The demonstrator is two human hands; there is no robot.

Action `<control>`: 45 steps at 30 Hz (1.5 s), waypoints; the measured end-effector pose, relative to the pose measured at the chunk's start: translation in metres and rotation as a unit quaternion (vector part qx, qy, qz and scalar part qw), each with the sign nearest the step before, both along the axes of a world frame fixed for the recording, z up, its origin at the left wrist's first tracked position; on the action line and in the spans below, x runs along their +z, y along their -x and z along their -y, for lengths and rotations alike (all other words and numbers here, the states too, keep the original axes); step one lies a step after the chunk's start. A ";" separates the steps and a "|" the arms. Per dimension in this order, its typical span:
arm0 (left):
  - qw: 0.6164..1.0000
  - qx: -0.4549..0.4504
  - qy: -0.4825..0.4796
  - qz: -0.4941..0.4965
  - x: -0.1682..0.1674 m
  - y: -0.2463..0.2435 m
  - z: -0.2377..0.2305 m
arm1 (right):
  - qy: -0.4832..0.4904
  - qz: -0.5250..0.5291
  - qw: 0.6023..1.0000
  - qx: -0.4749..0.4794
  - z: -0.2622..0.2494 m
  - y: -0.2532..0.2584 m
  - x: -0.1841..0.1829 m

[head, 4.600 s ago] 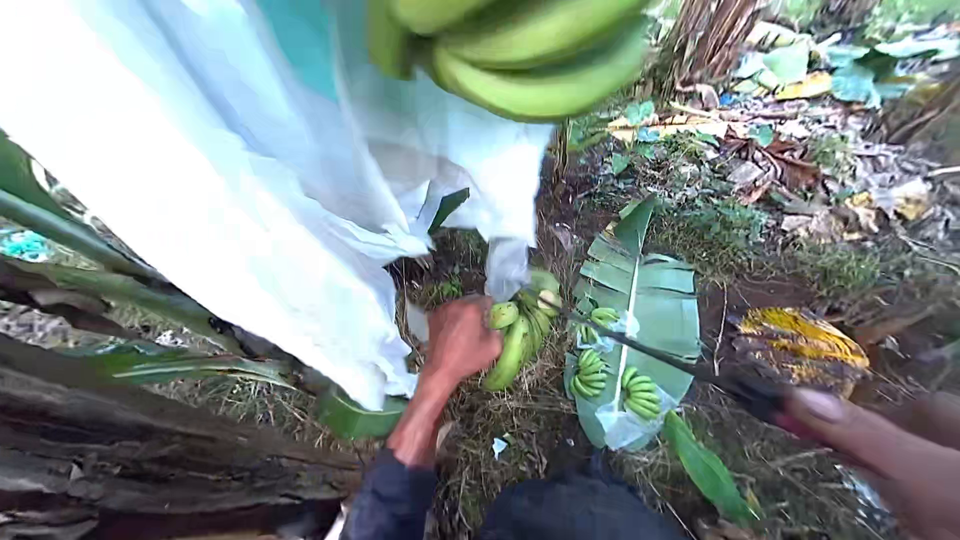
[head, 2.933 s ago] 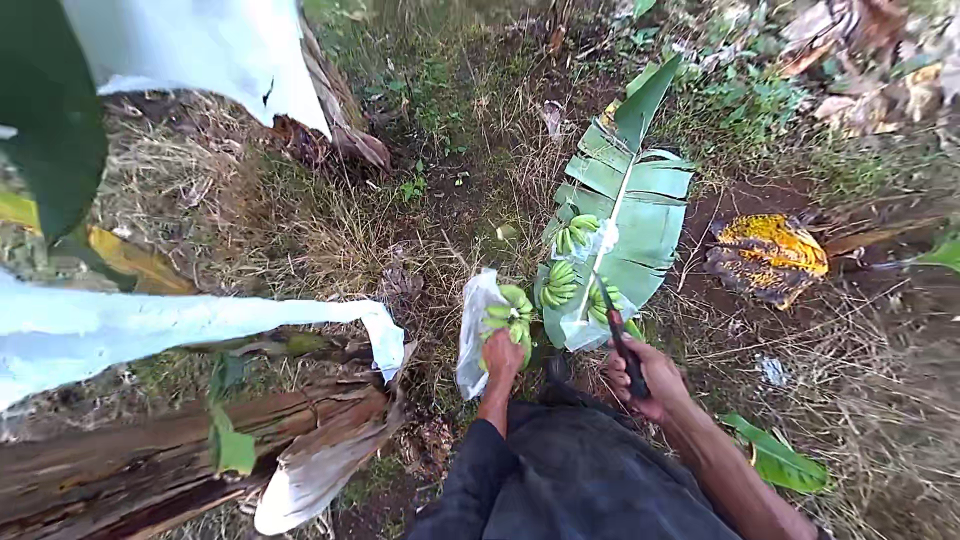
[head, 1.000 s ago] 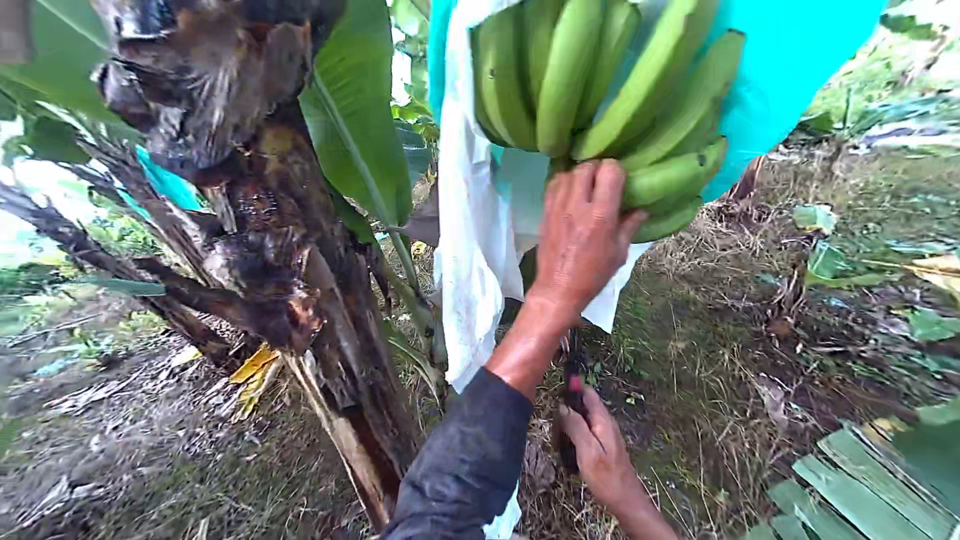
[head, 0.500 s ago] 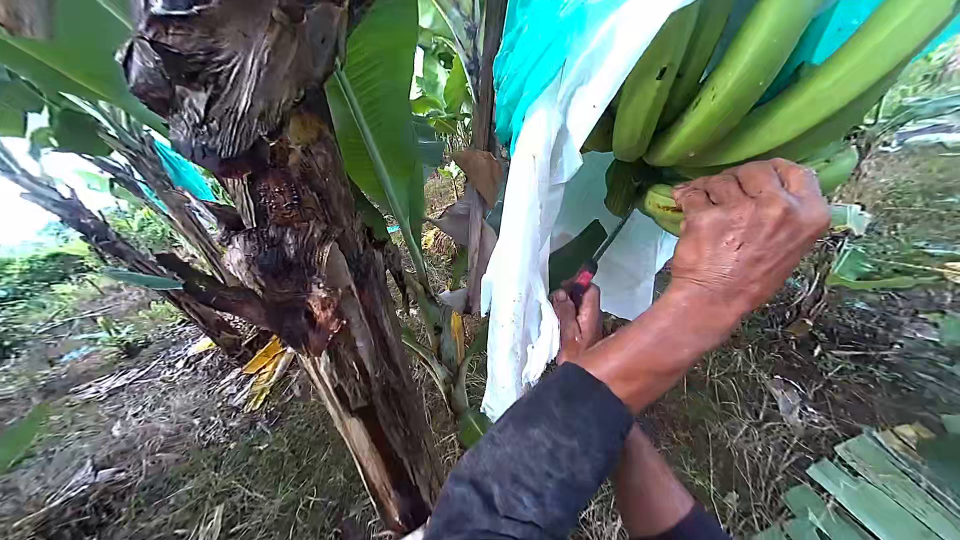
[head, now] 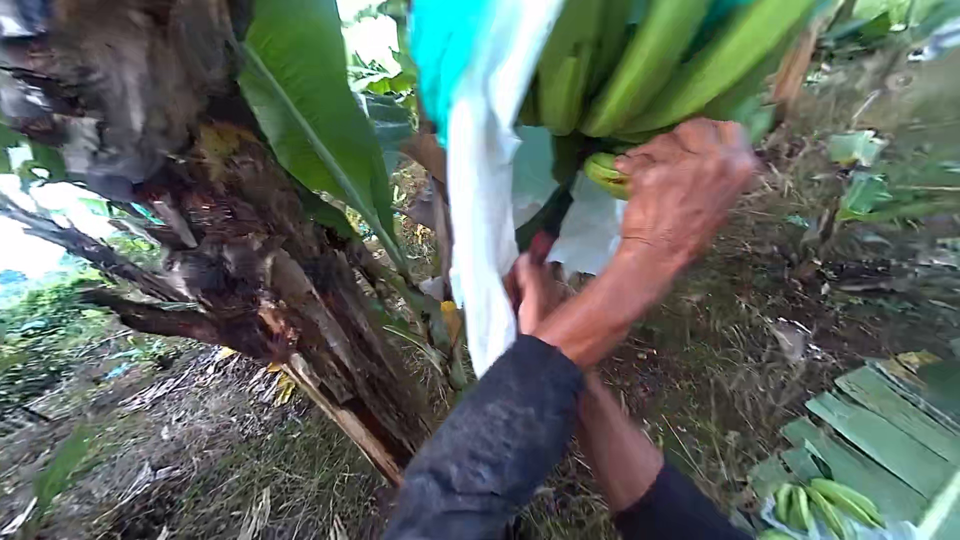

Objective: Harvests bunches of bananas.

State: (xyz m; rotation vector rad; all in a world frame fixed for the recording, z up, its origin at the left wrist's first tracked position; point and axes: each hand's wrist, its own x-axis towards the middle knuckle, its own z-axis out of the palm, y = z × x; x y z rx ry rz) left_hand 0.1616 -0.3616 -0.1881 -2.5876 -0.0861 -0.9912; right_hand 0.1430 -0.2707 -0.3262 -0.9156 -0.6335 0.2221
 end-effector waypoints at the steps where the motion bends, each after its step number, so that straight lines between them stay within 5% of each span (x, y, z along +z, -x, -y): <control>1: 1.000 -0.025 -0.001 -0.007 -0.009 0.000 -0.012 | 0.040 -0.012 0.997 0.064 0.027 0.011 -0.030; 4: 0.993 -0.052 -0.060 0.083 -0.033 -0.033 -0.027 | 0.072 -0.165 0.965 0.190 0.129 0.033 -0.147; 6: 0.994 -0.036 -0.055 0.082 -0.026 -0.032 -0.032 | 0.071 -0.249 0.954 0.149 0.210 0.023 -0.229; 9: 0.998 -0.029 0.010 -0.048 -0.046 -0.019 -0.052 | 0.184 -0.375 0.908 0.004 0.332 0.015 -0.324; 12: 0.964 -0.075 0.129 -0.221 -0.116 0.000 -0.077 | 0.247 -0.455 0.850 -0.099 0.411 0.025 -0.367; 17: 0.829 -0.143 0.372 -0.392 -0.309 0.066 -0.071 | 0.280 -0.422 0.856 -0.106 0.452 0.043 -0.367; 22: 0.779 -0.177 0.395 -0.455 -0.425 0.126 0.002 | 0.416 -0.316 0.845 0.115 0.440 0.050 -0.345; 32: 0.786 -0.197 0.365 -0.459 -0.493 0.195 0.058 | 0.500 -0.327 0.752 0.279 0.414 0.070 -0.396; 38: 0.797 -0.196 0.358 -0.445 -0.504 0.207 0.067 | 0.498 -0.332 0.754 0.269 0.410 0.083 -0.393; 45: 0.803 -0.226 0.317 -0.451 -0.532 0.213 0.066 | 0.453 -0.454 0.732 0.231 0.395 0.088 -0.379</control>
